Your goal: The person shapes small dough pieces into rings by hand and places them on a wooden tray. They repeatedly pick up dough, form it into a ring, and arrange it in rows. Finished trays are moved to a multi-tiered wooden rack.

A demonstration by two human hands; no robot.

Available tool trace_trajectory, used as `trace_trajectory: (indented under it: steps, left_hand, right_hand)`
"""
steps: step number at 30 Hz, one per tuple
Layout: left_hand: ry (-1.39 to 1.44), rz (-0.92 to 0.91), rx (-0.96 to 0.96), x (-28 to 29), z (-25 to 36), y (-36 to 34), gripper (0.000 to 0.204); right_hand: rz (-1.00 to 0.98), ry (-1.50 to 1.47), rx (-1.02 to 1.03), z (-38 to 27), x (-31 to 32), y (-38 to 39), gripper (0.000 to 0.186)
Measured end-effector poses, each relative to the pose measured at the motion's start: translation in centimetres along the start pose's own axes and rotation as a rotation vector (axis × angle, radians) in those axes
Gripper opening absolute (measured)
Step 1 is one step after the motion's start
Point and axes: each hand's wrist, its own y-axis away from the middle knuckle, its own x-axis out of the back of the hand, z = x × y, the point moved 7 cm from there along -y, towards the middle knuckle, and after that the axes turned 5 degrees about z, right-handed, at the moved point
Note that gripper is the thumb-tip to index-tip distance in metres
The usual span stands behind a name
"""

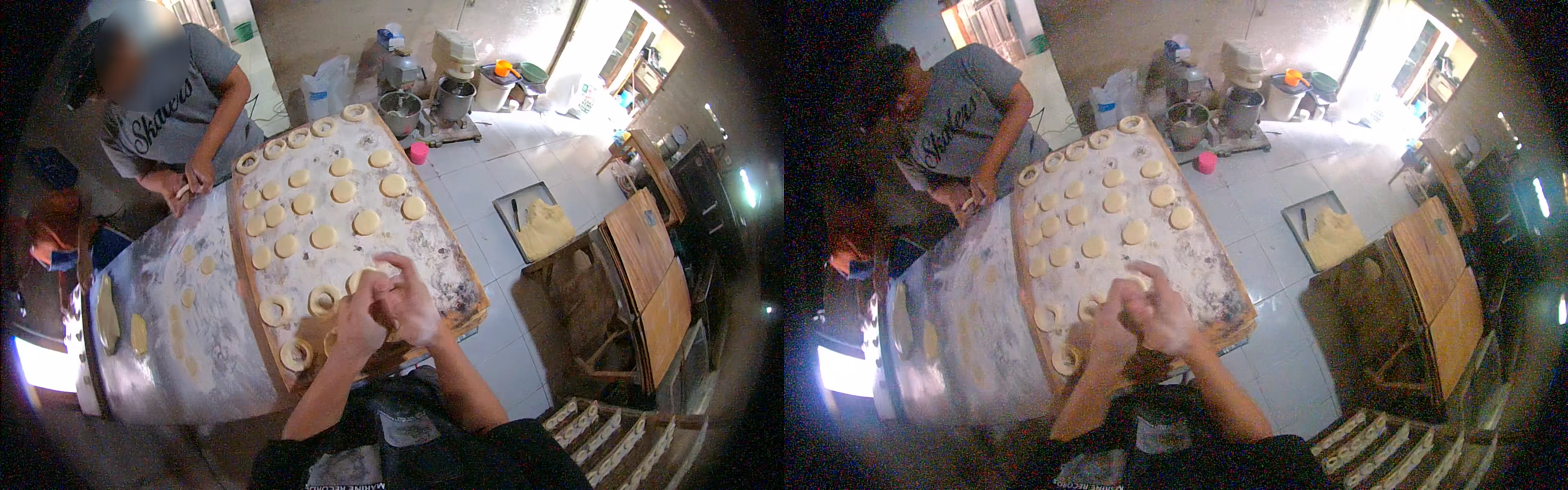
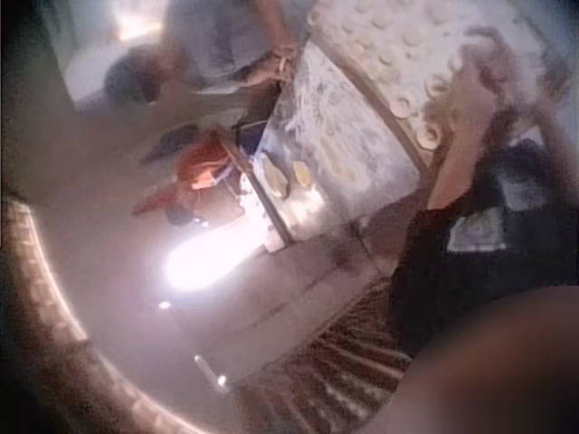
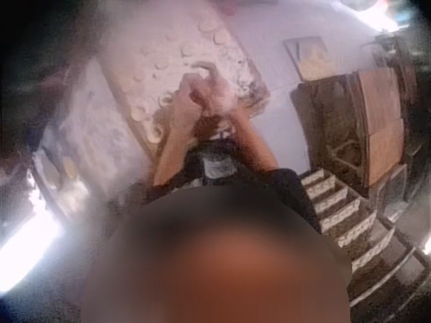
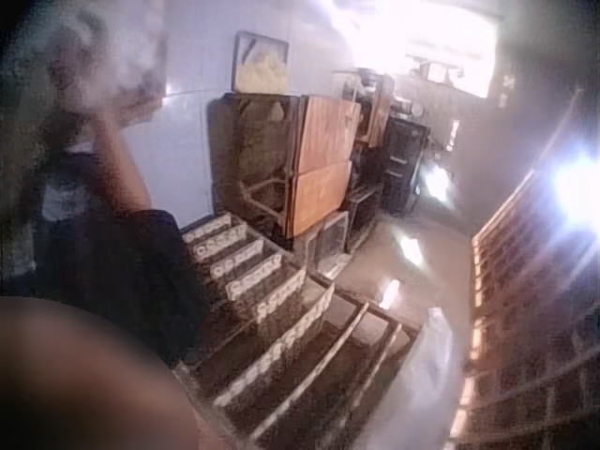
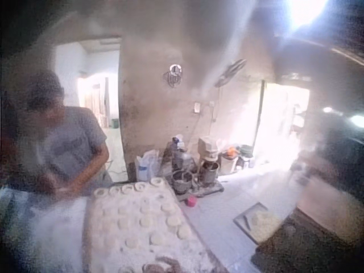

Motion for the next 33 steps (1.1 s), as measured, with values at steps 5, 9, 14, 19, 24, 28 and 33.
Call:
trace_trajectory:
  steps: [5, 9, 14, 19, 24, 28, 33]
  left_hand:
    - [0.137, -0.145, 0.089, -5.3, 1.4, -1.7, 0.025]
    - [-0.425, -0.122, 0.042, -6.4, 0.8, -3.8, 0.042]
    - [-0.685, -0.333, 0.027, -6.6, -0.6, -1.9, 0.063]
    - [-0.677, -0.371, -0.073, -7.8, -0.3, 0.5, 0.074]
    - [-0.583, -0.309, -0.128, -8.1, -0.9, 0.3, 0.073]
    - [-0.588, -0.323, -0.153, -8.4, -0.8, 0.1, 0.069]
    - [-0.496, -0.318, -0.134, -4.0, 0.1, 1.3, 0.068]
  right_hand:
    - [0.282, -0.388, -0.197, 3.8, 6.0, 1.1, 0.057]
    - [0.443, 0.548, -0.147, 2.0, 10.3, 1.6, 0.07]
    - [0.334, 0.969, -0.275, 2.0, 10.7, 3.1, 0.094]
    - [0.263, 1.152, -0.107, 2.6, 8.1, 4.9, 0.106]
    - [0.306, 1.107, -0.093, 2.9, 8.0, 5.4, 0.099]
    - [0.366, 1.106, -0.072, 2.3, 8.1, 5.2, 0.094]
    - [0.448, 0.783, 0.084, -0.8, 8.8, 6.7, 0.08]
